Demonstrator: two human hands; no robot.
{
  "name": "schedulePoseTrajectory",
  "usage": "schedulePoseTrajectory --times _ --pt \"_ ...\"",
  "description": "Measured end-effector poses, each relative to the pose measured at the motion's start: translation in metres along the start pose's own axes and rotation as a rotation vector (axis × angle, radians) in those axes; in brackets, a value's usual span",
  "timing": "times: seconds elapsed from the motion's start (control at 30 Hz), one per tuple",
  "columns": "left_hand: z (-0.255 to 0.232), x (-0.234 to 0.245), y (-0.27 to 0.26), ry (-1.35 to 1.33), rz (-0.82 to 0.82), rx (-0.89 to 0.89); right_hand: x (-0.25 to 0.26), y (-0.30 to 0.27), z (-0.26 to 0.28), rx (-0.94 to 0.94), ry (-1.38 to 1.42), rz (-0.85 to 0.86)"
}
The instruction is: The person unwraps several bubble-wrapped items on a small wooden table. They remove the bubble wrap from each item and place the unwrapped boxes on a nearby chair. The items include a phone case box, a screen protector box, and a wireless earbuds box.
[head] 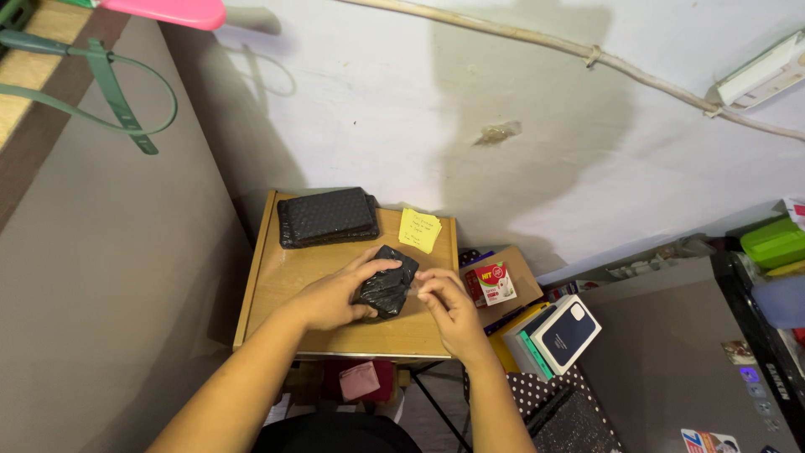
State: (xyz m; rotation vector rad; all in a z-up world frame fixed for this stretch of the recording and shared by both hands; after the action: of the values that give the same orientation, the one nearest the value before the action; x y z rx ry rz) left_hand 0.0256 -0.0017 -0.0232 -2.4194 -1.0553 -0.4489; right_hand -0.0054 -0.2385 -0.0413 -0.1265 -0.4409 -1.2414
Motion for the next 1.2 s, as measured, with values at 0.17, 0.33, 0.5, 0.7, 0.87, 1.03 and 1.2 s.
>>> schedulePoseTrajectory --times 0.17,0.33,0.5,0.7,0.87,1.03,1.2 --pt "0.010 0.000 0.012 -0.036 0.046 0.028 -0.001 -0.003 -0.020 0.030 0.261 -0.015" --pt "0.025 0.007 0.014 -0.242 0.052 -0.085 0.006 -0.005 -0.031 0.011 0.274 -0.028" --pt "0.025 0.002 0.019 -0.282 0.082 -0.128 0.008 0.000 -0.033 -0.017 0.355 -0.032" --pt "0.023 0.010 0.022 -0.285 0.070 -0.046 0.020 0.007 -0.029 -0.072 0.264 -0.012" --pt "0.004 -0.016 0.026 -0.140 -0.300 -0.118 0.017 0.020 -0.031 -0.066 0.277 -0.009" --pt "-0.001 -0.042 0.034 -0.421 -0.607 -0.035 0.028 0.034 -0.033 -0.072 0.296 0.001" --pt "0.013 -0.040 0.058 -0.554 -0.691 0.023 0.041 0.042 -0.030 -0.052 0.383 0.020"
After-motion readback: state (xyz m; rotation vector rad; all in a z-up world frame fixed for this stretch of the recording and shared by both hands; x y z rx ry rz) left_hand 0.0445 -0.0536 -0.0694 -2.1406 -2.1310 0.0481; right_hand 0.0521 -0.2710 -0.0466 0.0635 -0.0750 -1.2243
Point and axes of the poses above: each hand's wrist, its own y-axis towards the middle knuckle, its own x-axis out of the back of the hand, z = x × y, the point moved 2 cm from there along y, towards the middle knuckle, and after that the axes turned 5 degrees about z, right-handed, at the moved point
